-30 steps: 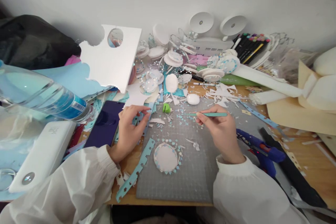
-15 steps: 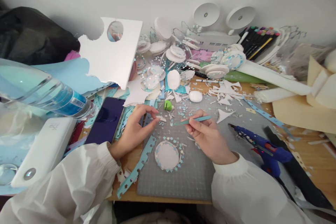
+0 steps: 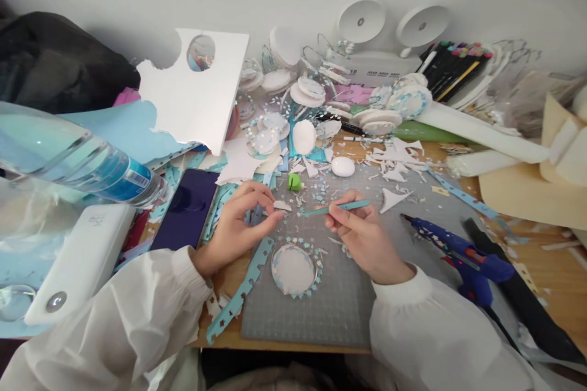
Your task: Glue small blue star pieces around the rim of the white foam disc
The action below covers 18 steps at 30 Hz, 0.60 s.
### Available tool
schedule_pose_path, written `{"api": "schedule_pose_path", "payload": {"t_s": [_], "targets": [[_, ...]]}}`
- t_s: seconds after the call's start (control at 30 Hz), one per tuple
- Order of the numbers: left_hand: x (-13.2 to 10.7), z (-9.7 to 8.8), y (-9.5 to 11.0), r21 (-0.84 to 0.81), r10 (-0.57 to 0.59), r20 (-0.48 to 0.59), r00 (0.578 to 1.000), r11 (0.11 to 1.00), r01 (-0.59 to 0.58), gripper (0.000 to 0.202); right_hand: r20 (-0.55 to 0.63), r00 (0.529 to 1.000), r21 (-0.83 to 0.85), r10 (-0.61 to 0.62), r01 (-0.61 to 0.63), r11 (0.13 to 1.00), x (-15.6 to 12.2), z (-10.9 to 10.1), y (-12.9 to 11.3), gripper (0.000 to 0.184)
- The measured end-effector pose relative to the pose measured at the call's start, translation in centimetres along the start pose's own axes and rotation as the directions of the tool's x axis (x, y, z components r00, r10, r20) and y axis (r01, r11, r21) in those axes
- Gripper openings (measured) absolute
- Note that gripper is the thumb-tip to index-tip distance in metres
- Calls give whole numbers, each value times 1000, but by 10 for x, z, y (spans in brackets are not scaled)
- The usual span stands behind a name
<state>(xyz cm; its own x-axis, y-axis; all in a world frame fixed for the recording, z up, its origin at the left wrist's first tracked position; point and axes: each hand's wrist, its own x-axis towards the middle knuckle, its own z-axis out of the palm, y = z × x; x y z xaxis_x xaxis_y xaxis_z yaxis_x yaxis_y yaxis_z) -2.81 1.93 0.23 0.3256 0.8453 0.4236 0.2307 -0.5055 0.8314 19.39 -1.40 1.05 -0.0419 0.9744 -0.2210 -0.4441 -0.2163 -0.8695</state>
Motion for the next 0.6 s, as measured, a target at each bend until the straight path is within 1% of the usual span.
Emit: {"api": "schedule_pose_path", "payload": {"t_s": [0.1, 0.23, 0.33, 0.47, 0.53, 0.6], "targets": [[-2, 2, -2, -129, -46, 32, 998, 990, 50, 21, -6, 1000, 3, 7, -7, 1000, 0, 0, 0, 20], [-3, 6, -5, -221, -110, 36, 993, 969, 115, 14, -19, 1000, 1, -2, 2, 1000, 1, 0, -1, 20], [-2, 6, -4, -240, -139, 3, 990, 961, 136, 9, -26, 1000, 12, -14, 14, 1000, 1, 0, -2, 19], [-2, 5, 1, -226, -255, 13, 967, 941, 251, 6, -21, 1000, 10, -4, 5, 1000, 1, -1, -2, 18], [-3, 5, 4, -219, -302, 30, 953, 928, 301, 10, -17, 1000, -4, -1, 1, 1000, 0, -1, -2, 17], [-3, 4, 6, -203, -320, 40, 947, 925, 321, 15, -16, 1000, -15, 2, -2, 1000, -1, 0, -1, 19]]}}
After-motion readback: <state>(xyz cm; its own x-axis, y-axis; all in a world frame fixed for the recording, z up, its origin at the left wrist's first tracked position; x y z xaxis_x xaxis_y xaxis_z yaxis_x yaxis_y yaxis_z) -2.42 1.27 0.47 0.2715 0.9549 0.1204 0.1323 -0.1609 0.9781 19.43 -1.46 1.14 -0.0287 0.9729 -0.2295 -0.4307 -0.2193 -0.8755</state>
